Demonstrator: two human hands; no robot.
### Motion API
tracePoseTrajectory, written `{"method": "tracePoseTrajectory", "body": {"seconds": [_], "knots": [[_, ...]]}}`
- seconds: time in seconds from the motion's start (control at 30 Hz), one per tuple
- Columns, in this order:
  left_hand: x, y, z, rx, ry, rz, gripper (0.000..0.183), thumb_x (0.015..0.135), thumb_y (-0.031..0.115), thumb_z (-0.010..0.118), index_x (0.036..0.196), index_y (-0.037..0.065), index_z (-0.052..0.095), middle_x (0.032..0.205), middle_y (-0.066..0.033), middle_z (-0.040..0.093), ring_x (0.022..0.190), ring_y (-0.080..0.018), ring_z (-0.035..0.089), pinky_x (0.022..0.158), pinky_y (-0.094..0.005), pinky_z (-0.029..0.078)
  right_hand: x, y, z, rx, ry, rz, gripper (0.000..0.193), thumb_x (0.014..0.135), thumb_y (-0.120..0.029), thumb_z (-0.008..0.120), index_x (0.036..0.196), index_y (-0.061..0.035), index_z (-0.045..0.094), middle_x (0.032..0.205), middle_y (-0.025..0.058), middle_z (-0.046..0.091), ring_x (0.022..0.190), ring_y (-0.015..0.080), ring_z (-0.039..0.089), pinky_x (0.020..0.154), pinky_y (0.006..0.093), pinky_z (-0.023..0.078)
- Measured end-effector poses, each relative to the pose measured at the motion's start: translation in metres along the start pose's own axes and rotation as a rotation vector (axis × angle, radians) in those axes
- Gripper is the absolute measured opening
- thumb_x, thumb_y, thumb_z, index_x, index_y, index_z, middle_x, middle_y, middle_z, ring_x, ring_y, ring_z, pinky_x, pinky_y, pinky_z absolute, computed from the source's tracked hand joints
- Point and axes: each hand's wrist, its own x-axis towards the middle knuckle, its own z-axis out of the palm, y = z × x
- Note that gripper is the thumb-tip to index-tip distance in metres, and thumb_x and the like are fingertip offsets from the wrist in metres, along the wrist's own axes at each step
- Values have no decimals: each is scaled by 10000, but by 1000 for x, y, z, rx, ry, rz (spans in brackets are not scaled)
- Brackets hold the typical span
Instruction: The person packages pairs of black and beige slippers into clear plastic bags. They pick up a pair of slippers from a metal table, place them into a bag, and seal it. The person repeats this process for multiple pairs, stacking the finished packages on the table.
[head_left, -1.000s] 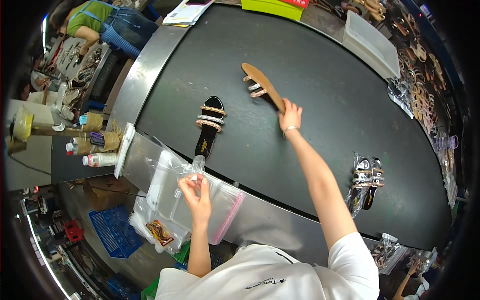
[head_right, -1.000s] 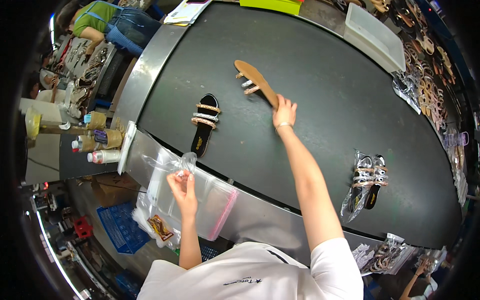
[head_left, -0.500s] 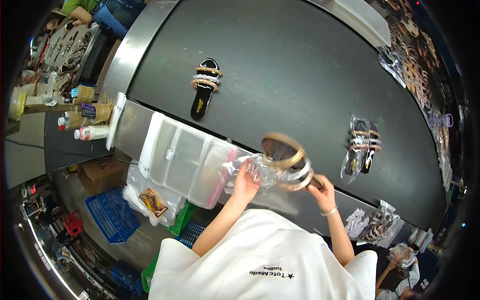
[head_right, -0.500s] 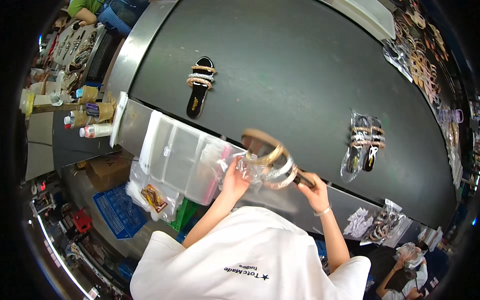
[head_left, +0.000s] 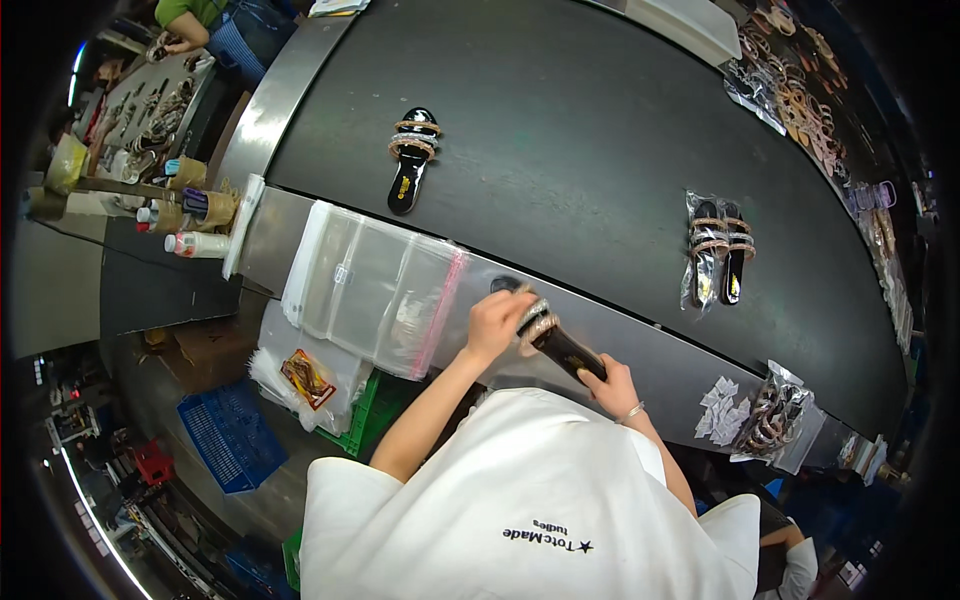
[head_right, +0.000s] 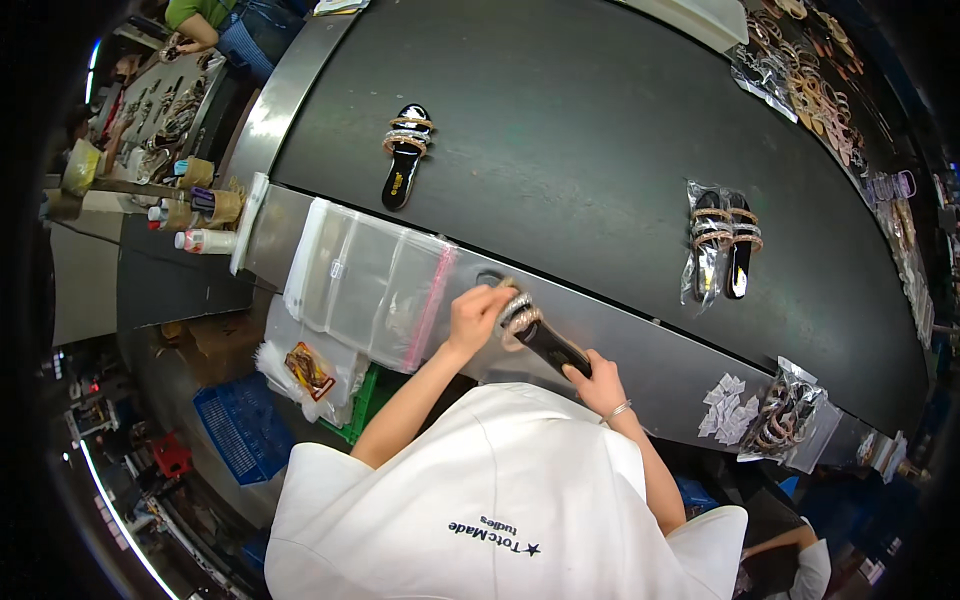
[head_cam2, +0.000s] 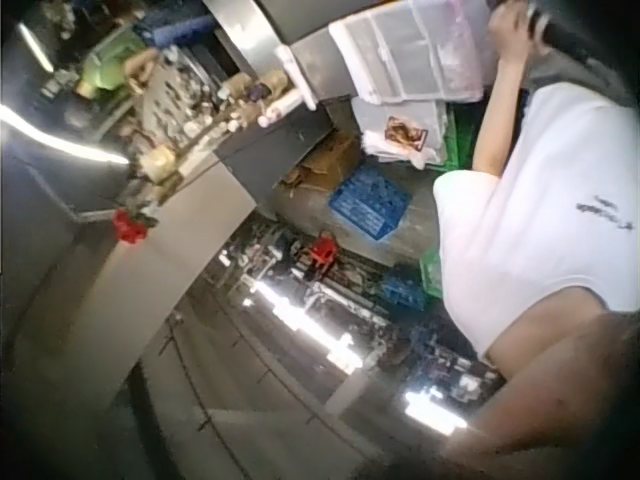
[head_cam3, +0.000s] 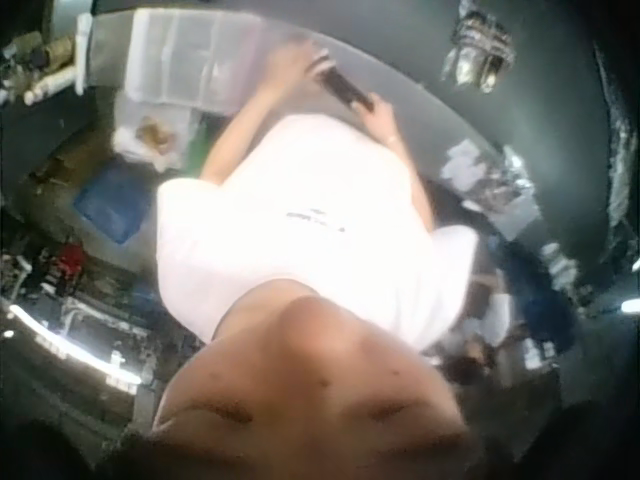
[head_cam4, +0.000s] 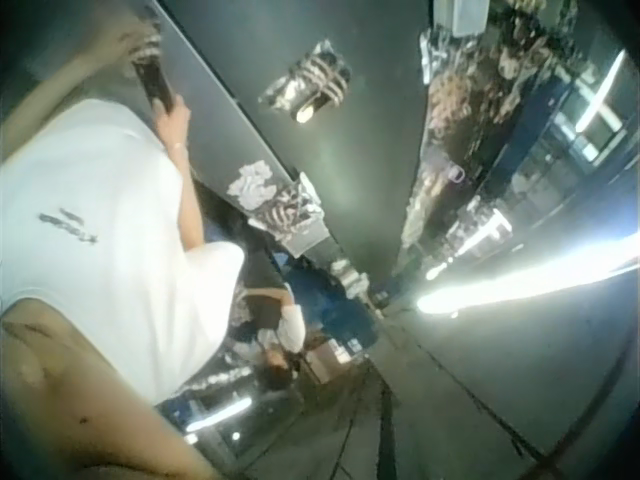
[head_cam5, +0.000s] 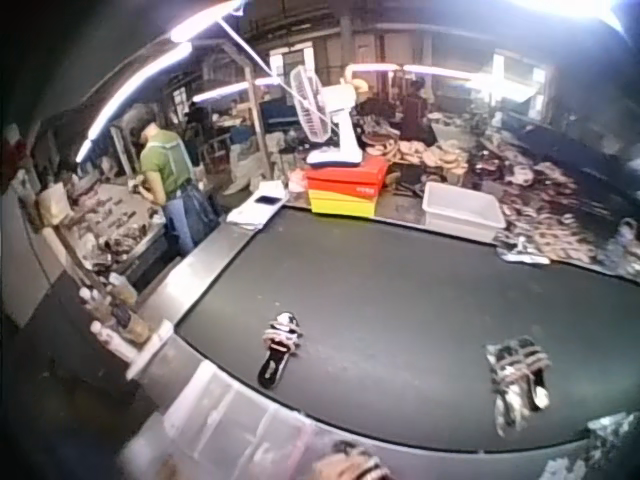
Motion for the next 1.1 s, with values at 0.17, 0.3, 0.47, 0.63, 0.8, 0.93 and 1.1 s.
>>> {"method": "tracePoseTrajectory", "body": {"seconds": [0.17,0.3,0.47,0.63,0.8,0.93,1.1], "knots": [[9,59,-9,194,-315,646,188,671,140,625,858,129,632,609,23,498,553,-146,529,510,-296,430,23,-27,27,781,-88,133,123,862,-113,551,884,7,565,641,51,579,446,95,512,367,242,380],[3,80,-13,208,-182,547,228,681,179,669,898,108,660,618,14,527,525,-166,528,532,-307,457,44,-55,48,1123,21,98,140,868,-144,594,911,-17,555,675,24,558,493,102,533,404,238,409],[37,68,-48,-162,57,181,523,702,270,739,1140,47,562,935,-83,610,884,-221,604,817,-356,478,50,-73,31,999,-144,-33,293,855,-231,656,1016,-17,537,744,2,574,608,85,566,486,215,460],[81,23,-27,-1521,-247,-717,617,780,314,712,1287,78,450,1245,-97,535,1119,-222,535,973,-382,437,56,-44,26,816,-330,-138,404,852,-216,664,1170,-25,504,1058,60,572,870,106,571,721,254,496],[145,-18,-61,-1021,99,-888,356,820,269,671,1102,69,585,988,-40,615,896,-180,588,794,-322,481,37,92,-45,665,562,171,265,819,-111,684,1062,-64,590,913,41,622,797,99,569,689,221,476],[203,-159,-111,-1084,265,-719,364,871,250,605,1175,60,543,1119,-101,604,1020,-263,566,888,-416,455,-49,274,-85,129,1414,581,421,694,-196,763,1021,-7,575,905,133,617,801,249,598,773,352,480],[239,-189,-74,-1153,204,-861,459,948,371,417,1276,53,455,1275,-154,503,1146,-350,495,1005,-509,364,-106,369,-91,-148,1421,1019,722,574,-362,811,1140,10,561,1028,188,623,941,324,603,860,388,467]]}}
